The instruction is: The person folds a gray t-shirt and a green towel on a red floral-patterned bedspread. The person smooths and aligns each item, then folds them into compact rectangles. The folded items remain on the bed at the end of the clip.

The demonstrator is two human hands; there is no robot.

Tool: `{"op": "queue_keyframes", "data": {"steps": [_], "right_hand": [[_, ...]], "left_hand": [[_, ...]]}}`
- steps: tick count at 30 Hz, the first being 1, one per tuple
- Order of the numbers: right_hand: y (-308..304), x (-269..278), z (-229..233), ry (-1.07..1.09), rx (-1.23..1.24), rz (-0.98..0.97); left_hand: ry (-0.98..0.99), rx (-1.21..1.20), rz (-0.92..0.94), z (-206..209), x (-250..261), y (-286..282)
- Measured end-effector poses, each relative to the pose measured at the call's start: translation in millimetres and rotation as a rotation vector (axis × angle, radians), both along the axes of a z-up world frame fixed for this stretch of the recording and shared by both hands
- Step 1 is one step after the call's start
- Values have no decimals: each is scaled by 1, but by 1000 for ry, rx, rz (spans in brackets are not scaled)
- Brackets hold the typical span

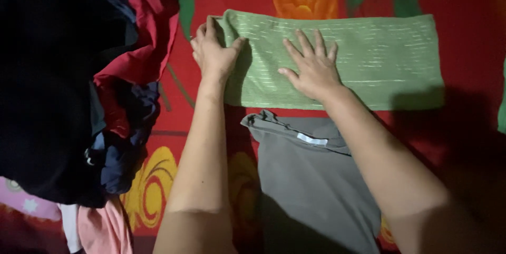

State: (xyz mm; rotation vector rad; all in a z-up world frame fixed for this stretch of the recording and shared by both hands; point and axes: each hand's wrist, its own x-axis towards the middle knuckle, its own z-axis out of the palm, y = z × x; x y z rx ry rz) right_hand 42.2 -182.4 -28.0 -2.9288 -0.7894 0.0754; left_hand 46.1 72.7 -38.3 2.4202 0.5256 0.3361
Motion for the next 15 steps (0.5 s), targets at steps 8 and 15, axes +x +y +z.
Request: {"op": "queue_keyframes", "data": {"steps": [8,15], "right_hand": [[2,7,-15,-3,-13,-42],[1,4,-9,13,19,-35]], "left_hand": [[-267,-19,156,27,-14,-13],[41,44,277,-3,-10,-8]]}}
